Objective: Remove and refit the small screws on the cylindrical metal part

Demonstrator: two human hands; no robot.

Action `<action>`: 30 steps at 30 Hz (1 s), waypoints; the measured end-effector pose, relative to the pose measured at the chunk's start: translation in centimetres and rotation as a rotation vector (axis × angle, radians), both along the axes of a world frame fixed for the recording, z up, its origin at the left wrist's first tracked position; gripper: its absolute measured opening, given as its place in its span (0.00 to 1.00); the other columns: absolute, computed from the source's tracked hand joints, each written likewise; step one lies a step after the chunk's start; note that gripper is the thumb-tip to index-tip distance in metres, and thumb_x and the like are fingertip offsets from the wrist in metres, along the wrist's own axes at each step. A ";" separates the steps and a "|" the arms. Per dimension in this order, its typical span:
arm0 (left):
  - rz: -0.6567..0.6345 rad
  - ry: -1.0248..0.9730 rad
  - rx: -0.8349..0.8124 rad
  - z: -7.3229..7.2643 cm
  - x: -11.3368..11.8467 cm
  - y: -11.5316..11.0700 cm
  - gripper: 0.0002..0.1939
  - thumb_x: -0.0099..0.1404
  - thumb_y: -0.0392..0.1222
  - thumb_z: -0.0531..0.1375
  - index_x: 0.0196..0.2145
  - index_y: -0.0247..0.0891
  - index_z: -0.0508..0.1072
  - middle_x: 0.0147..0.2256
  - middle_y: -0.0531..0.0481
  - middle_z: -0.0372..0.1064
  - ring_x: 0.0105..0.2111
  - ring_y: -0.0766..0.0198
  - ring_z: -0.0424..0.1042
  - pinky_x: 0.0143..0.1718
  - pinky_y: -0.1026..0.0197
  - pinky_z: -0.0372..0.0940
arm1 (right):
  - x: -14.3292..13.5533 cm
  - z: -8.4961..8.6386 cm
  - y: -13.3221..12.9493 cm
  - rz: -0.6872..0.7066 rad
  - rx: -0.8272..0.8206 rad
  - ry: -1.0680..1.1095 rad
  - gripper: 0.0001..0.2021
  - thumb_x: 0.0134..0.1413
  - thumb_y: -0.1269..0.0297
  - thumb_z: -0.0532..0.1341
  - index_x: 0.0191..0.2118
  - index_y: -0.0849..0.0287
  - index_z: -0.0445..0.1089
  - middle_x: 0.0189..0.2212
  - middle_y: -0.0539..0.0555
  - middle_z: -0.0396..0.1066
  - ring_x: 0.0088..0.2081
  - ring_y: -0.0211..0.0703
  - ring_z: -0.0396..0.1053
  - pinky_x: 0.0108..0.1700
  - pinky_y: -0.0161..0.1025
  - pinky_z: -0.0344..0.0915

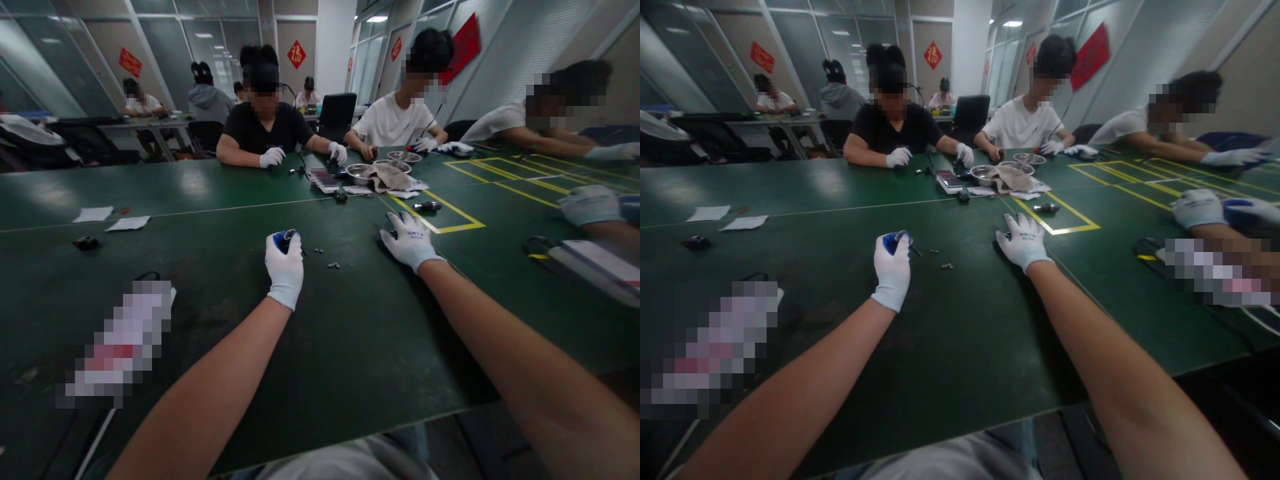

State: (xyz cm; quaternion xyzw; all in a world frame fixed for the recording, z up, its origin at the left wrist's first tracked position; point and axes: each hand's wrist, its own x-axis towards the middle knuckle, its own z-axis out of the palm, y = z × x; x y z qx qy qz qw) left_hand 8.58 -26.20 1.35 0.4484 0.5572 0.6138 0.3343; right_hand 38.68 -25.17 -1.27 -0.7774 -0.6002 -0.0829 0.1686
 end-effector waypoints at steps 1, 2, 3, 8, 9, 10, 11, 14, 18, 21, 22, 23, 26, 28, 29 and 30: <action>0.015 0.006 0.002 0.1 -0.1 0.0 0.06 0.66 0.40 0.65 0.38 0.41 0.70 0.34 0.51 0.75 0.36 0.61 0.76 0.45 0.57 0.71 | 0.0 0.2 0.5 -0.008 -0.014 0.012 0.34 0.68 0.45 0.50 0.71 0.58 0.63 0.71 0.69 0.60 0.69 0.73 0.58 0.67 0.71 0.56; 0.019 0.015 0.006 0.2 -0.2 -0.1 0.07 0.66 0.40 0.65 0.38 0.41 0.70 0.33 0.51 0.75 0.36 0.61 0.76 0.44 0.57 0.71 | 0.0 0.3 1.0 -0.023 -0.028 0.027 0.34 0.68 0.45 0.49 0.71 0.58 0.64 0.70 0.68 0.61 0.69 0.73 0.58 0.66 0.70 0.57; 0.014 0.027 0.012 0.3 -0.2 -0.2 0.07 0.66 0.40 0.66 0.38 0.41 0.70 0.33 0.51 0.74 0.35 0.60 0.76 0.44 0.57 0.71 | 0.0 0.4 1.4 -0.041 -0.044 0.046 0.33 0.69 0.44 0.49 0.70 0.58 0.66 0.70 0.68 0.62 0.68 0.72 0.60 0.66 0.68 0.58; -0.019 0.068 0.045 0.6 -0.2 -0.7 0.07 0.64 0.38 0.67 0.37 0.40 0.71 0.32 0.51 0.74 0.34 0.61 0.75 0.43 0.58 0.70 | 0.6 0.4 2.3 -0.048 -0.012 0.116 0.29 0.67 0.50 0.52 0.62 0.62 0.75 0.64 0.68 0.69 0.65 0.67 0.64 0.66 0.62 0.62; -0.020 0.066 0.047 0.5 -0.3 -0.7 0.07 0.64 0.38 0.67 0.37 0.40 0.71 0.32 0.52 0.74 0.34 0.61 0.75 0.42 0.58 0.70 | 0.8 0.2 2.1 -0.012 0.038 0.114 0.27 0.66 0.52 0.53 0.60 0.62 0.77 0.64 0.67 0.70 0.65 0.65 0.65 0.67 0.60 0.61; -0.019 0.062 0.045 0.5 -0.3 -0.7 0.07 0.64 0.38 0.67 0.37 0.40 0.71 0.32 0.52 0.74 0.33 0.61 0.75 0.42 0.58 0.70 | 1.1 0.0 1.7 0.026 0.087 0.108 0.26 0.64 0.54 0.53 0.57 0.62 0.78 0.63 0.66 0.71 0.65 0.64 0.65 0.68 0.58 0.61; -0.015 0.054 0.040 0.4 -0.3 -0.6 0.07 0.64 0.38 0.67 0.37 0.39 0.71 0.32 0.52 0.73 0.33 0.62 0.74 0.42 0.59 0.70 | 1.4 -0.2 1.3 0.058 0.128 0.101 0.24 0.63 0.56 0.54 0.55 0.62 0.80 0.62 0.65 0.72 0.64 0.63 0.66 0.68 0.57 0.60; -0.004 0.034 0.032 0.2 -0.3 -0.4 0.08 0.64 0.39 0.67 0.37 0.38 0.71 0.32 0.52 0.73 0.33 0.62 0.74 0.42 0.59 0.69 | 2.3 -1.0 -0.3 0.066 0.180 0.076 0.22 0.57 0.59 0.57 0.51 0.62 0.81 0.59 0.66 0.73 0.61 0.64 0.68 0.67 0.58 0.62; -0.032 0.050 0.056 0.0 -0.2 -0.3 0.08 0.64 0.40 0.68 0.38 0.38 0.72 0.33 0.52 0.74 0.34 0.62 0.75 0.43 0.58 0.70 | 2.6 -1.6 -2.2 0.047 0.183 0.030 0.24 0.57 0.57 0.59 0.54 0.60 0.80 0.60 0.67 0.72 0.62 0.70 0.65 0.66 0.64 0.62; -0.047 0.062 0.060 -0.1 -0.1 -0.3 0.08 0.64 0.40 0.68 0.38 0.38 0.72 0.33 0.52 0.74 0.33 0.62 0.75 0.43 0.58 0.70 | 2.1 -1.7 -2.8 0.112 0.158 -0.013 0.25 0.59 0.53 0.58 0.57 0.57 0.78 0.64 0.66 0.68 0.66 0.71 0.61 0.67 0.67 0.58; -0.049 0.063 0.059 -0.1 0.0 -0.4 0.08 0.64 0.40 0.68 0.38 0.39 0.72 0.32 0.52 0.74 0.33 0.62 0.75 0.43 0.58 0.70 | 1.9 -1.6 -2.8 0.126 0.149 -0.026 0.25 0.60 0.53 0.58 0.58 0.56 0.77 0.65 0.65 0.67 0.67 0.71 0.60 0.68 0.67 0.57; -0.051 0.061 0.059 -0.1 0.0 -0.4 0.08 0.64 0.40 0.68 0.37 0.39 0.72 0.32 0.52 0.74 0.33 0.62 0.75 0.42 0.58 0.70 | 1.8 -1.6 -2.7 0.132 0.140 -0.035 0.25 0.61 0.52 0.58 0.59 0.56 0.77 0.66 0.65 0.66 0.68 0.71 0.59 0.68 0.68 0.56; -0.058 0.050 0.060 -0.1 0.0 -0.3 0.08 0.64 0.39 0.68 0.37 0.39 0.72 0.31 0.53 0.73 0.33 0.62 0.75 0.43 0.58 0.70 | 1.7 -1.3 -2.1 0.118 0.108 -0.038 0.27 0.63 0.50 0.57 0.63 0.53 0.73 0.69 0.63 0.63 0.69 0.71 0.56 0.68 0.69 0.54; -0.067 0.055 0.050 0.0 0.0 -0.3 0.08 0.63 0.39 0.69 0.37 0.38 0.72 0.31 0.52 0.73 0.33 0.61 0.75 0.44 0.57 0.70 | 1.8 -1.0 -1.2 0.103 0.075 -0.015 0.26 0.66 0.49 0.55 0.63 0.52 0.73 0.69 0.62 0.63 0.70 0.70 0.56 0.68 0.68 0.55; -0.071 0.059 0.042 0.0 0.0 -0.3 0.08 0.63 0.39 0.69 0.37 0.38 0.72 0.32 0.52 0.74 0.33 0.61 0.75 0.44 0.57 0.70 | 1.9 -0.9 -0.5 0.096 0.056 0.001 0.25 0.67 0.49 0.54 0.62 0.51 0.74 0.69 0.62 0.63 0.70 0.69 0.56 0.68 0.67 0.55; -0.075 0.060 0.036 0.0 0.0 -0.3 0.09 0.63 0.39 0.69 0.37 0.38 0.72 0.32 0.51 0.74 0.34 0.61 0.75 0.44 0.57 0.70 | 1.9 -0.7 0.1 0.089 0.034 0.018 0.25 0.67 0.49 0.54 0.61 0.52 0.75 0.69 0.62 0.64 0.69 0.68 0.57 0.68 0.65 0.56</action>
